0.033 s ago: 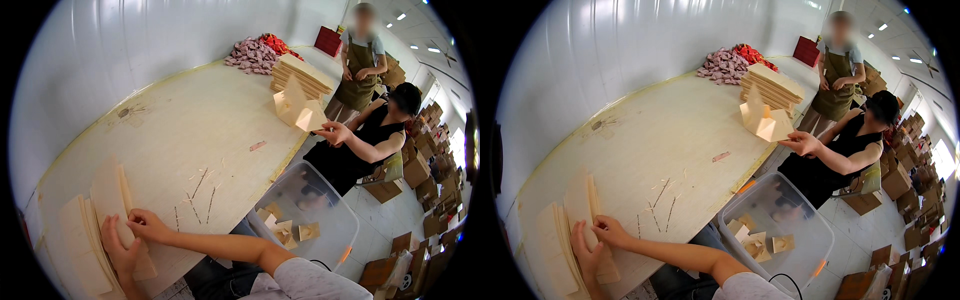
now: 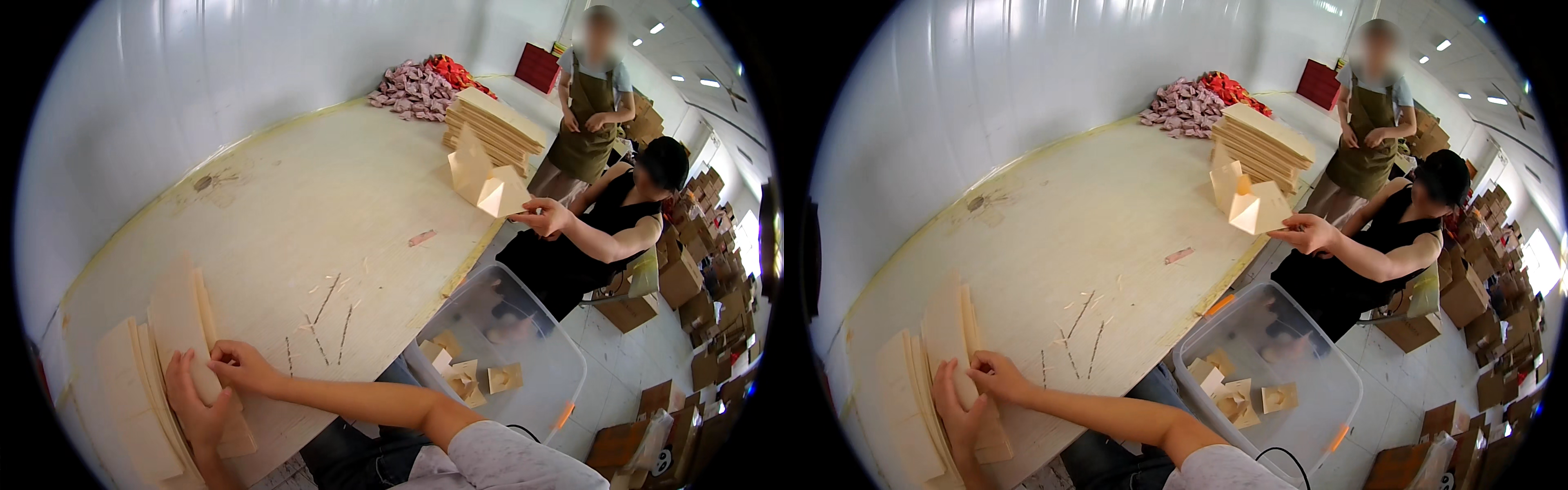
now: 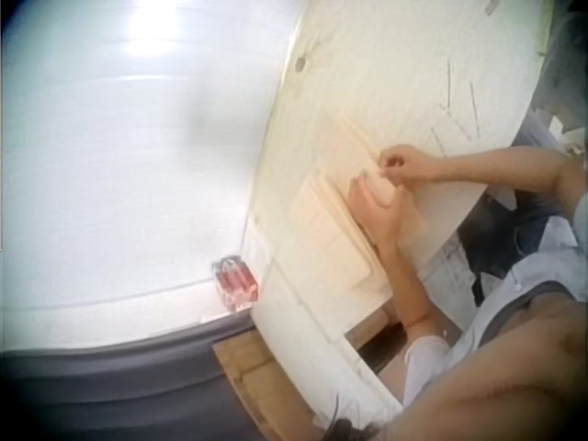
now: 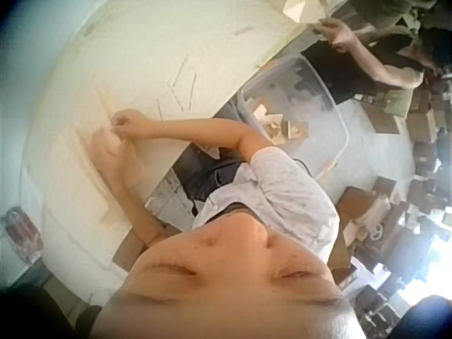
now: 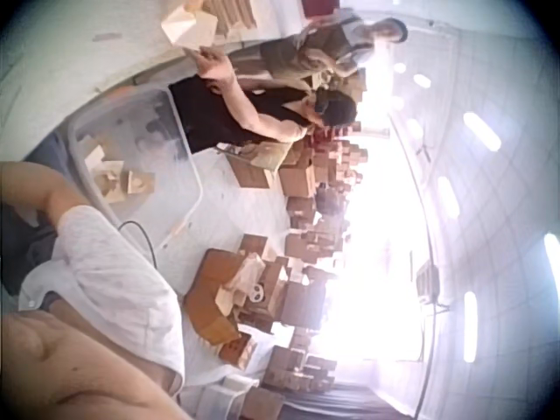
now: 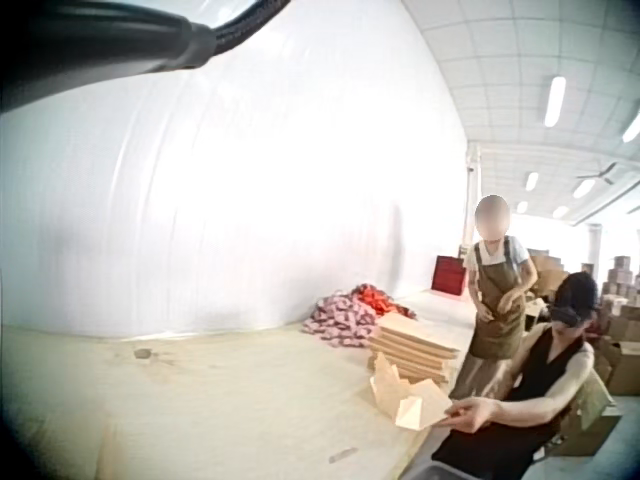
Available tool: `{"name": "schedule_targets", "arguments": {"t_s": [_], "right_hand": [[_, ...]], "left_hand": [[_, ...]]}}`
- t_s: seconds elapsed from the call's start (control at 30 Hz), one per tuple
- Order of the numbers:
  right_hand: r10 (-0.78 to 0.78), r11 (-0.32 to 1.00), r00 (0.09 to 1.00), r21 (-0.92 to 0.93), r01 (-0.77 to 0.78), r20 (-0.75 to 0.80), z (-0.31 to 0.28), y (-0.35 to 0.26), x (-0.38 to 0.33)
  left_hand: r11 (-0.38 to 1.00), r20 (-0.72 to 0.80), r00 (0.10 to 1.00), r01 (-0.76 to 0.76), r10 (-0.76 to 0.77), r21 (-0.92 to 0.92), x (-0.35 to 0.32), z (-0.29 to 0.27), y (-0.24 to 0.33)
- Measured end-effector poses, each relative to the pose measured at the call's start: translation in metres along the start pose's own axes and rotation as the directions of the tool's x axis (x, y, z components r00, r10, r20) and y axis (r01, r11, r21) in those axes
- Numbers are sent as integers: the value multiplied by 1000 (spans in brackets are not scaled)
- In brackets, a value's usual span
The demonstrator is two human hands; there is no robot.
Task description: The person folds flat, pre-cut cardboard sheets into small open-top boxes by hand. They repeatedly pick a sheet, fold along scored lines, and tuck flaps to form the box, then place the finished unit into a clear bin. Other people in the background perform similar folding tasks.
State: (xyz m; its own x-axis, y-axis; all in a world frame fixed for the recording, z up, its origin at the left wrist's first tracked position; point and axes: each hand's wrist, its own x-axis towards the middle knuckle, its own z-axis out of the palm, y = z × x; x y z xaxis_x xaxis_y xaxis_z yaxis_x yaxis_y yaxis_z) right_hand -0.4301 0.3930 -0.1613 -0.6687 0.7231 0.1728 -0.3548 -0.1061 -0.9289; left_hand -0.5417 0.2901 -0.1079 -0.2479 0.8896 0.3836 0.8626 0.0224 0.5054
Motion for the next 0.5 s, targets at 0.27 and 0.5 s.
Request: {"name": "schedule_targets", "arguments": {"t_s": [0.27,0.5], "right_hand": [[39,988,995,145,-52,94,-3,-2,-2],[39,985,997,167,-49,62,-3,0,-3]], "left_hand": [[994,-24,995,95,-97,-60,2,2,1],[996,-40,995,85,-87,-34,4,2,5]]}}
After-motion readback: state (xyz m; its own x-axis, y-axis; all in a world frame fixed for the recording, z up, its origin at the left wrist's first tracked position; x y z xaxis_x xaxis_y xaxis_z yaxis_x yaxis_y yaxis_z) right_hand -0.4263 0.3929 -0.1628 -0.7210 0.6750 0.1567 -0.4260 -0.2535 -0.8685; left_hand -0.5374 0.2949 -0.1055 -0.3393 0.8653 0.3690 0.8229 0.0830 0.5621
